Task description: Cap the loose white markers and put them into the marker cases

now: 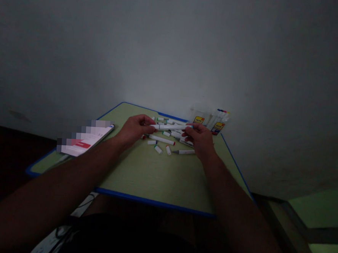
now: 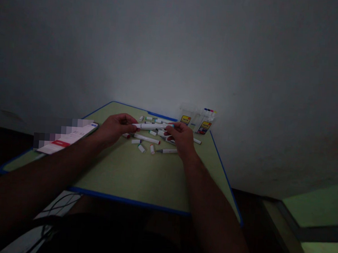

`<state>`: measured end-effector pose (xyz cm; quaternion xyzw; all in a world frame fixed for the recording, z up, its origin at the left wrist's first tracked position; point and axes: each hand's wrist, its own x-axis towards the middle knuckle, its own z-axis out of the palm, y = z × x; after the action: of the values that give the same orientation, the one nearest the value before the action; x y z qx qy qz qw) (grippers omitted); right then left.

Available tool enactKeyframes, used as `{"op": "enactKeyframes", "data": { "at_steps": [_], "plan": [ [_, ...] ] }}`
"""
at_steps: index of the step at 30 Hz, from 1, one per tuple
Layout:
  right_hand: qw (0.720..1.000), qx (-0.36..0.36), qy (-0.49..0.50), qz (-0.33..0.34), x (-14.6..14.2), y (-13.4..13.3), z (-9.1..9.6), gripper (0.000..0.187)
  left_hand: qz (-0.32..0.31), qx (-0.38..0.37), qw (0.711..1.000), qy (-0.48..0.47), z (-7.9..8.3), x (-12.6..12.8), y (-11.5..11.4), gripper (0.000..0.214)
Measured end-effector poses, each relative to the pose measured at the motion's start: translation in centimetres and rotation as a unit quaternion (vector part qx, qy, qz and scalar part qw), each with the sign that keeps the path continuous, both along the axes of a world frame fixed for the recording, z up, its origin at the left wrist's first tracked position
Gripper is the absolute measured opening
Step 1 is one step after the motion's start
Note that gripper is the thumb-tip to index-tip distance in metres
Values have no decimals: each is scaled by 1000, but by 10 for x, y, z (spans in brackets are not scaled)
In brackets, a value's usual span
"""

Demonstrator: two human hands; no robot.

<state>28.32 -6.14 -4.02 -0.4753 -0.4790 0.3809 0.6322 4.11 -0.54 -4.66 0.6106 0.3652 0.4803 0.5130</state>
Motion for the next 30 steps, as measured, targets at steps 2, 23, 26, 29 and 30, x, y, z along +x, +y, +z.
{"op": "enactKeyframes", "data": {
  "at_steps": [2,23,26,29,30],
  "plan": [
    [1000,-4,-4,-4,0,0,0,35,-5,-10,1000,-10,2,1,-2,30],
    [999,-13,-49,-2,-1,-1,-1,38,-2,-13,1000,6,6,4,-6,28],
    [1000,-22,-12,10,-3,-2,2,34,-6,-12,1000,-4,5,4,-5,30],
    [1000,-28,0,13,-2,-2,3,31,-18,-23,999,-25,4,3,-4,28],
    [1000,-28,0,14,-2,-2,3,30,-22,-25,999,-31,4,3,-4,26]
  ]
}}
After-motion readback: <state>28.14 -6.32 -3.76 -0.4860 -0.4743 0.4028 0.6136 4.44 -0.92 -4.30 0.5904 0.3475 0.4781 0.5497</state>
